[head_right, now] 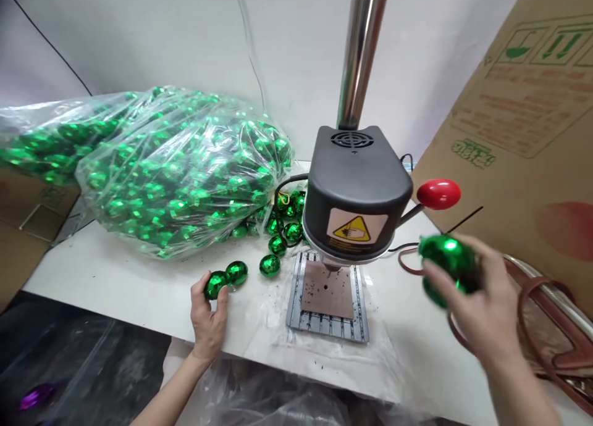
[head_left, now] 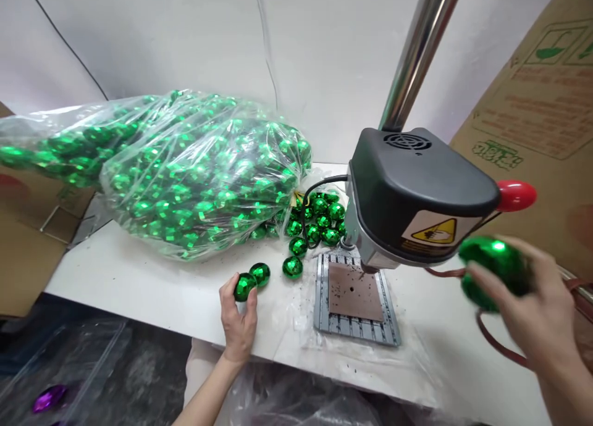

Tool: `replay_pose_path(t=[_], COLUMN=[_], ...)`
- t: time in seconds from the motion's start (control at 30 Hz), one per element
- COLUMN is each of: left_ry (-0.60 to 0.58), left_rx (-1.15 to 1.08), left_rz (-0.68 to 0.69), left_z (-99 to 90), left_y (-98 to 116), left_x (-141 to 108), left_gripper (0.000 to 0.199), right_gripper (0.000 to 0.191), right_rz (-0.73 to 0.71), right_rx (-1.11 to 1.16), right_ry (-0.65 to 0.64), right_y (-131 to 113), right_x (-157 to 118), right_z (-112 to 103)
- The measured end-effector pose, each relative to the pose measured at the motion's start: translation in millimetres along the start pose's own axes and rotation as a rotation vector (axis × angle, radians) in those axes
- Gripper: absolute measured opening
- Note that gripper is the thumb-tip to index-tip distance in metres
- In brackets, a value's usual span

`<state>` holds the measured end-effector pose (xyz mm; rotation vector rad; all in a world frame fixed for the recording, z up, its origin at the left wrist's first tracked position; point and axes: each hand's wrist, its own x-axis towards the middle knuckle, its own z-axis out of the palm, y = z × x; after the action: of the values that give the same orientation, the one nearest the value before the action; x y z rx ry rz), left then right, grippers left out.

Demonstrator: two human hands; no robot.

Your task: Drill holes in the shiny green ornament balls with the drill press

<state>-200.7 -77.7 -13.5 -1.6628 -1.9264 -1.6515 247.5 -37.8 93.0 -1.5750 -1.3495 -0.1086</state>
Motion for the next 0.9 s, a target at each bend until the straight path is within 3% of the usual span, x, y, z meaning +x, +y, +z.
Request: replay_pose_path(t=[0.07, 0.17, 0.27, 0.37, 0.5, 0.6, 0.7, 0.83, 0.9], left_ry=[0.011, 0.033, 0.031, -0.022, -0.112, -0.090, -0.039, 0.024, -0.041], left_rx=[-0.019, -0.035, -0.075, -0.157, -0.232, -0.235, -0.191, -0.180, -0.290], left_rz=[-0.029, 0.019, 0.086, 0.094, -0.044, -0.101, -0.041, 0.190, 0.235], left_z=[0.2, -1.7, -5.9, -7.7, -0.2, 7.2, 8.5, 0.4, -3.2], left_y=[0.5, 4.7, 14.5, 26.3, 32.3, 28.2, 25.6, 38.2, 54.2], left_x=[0.2, 1.6, 1.3, -2.0, -8.3, -11.2, -10.2, -7.0, -8.2], left_gripper=[0.047, 0.043, 0.037, 0.036, 0.039, 0.041, 0.040, 0.034, 0.030], right_gripper=[0.065, 0.064, 0.057, 0.056, 0.059, 0.064, 0.060, 0.043, 0.041], right_rz=[-0.297, -0.706, -0.814, -0.820, -0.806, -0.812, -0.868, -0.920, -0.911], right_rx=[0.119, 0.362, 0.159, -0.023, -0.075, -0.071, -0.027, 0.045, 0.141], right_ry=[-0.080, -0.467, -0.666, -0.728, -0.687, -0.618, -0.523, -0.356, -0.157], right_y=[-41.4, -109.8, -159.0, -177.6, -176.3, -170.0, -159.9, -141.5, -134.0], right_x=[-56.9, -116.6, -134.3, -132.4, -138.5, -147.9, -148.0, -120.7, -93.9], right_z=[-9.4, 20.3, 84.0, 141.5, 174.4, 173.3, 156.4, 103.5, 65.9])
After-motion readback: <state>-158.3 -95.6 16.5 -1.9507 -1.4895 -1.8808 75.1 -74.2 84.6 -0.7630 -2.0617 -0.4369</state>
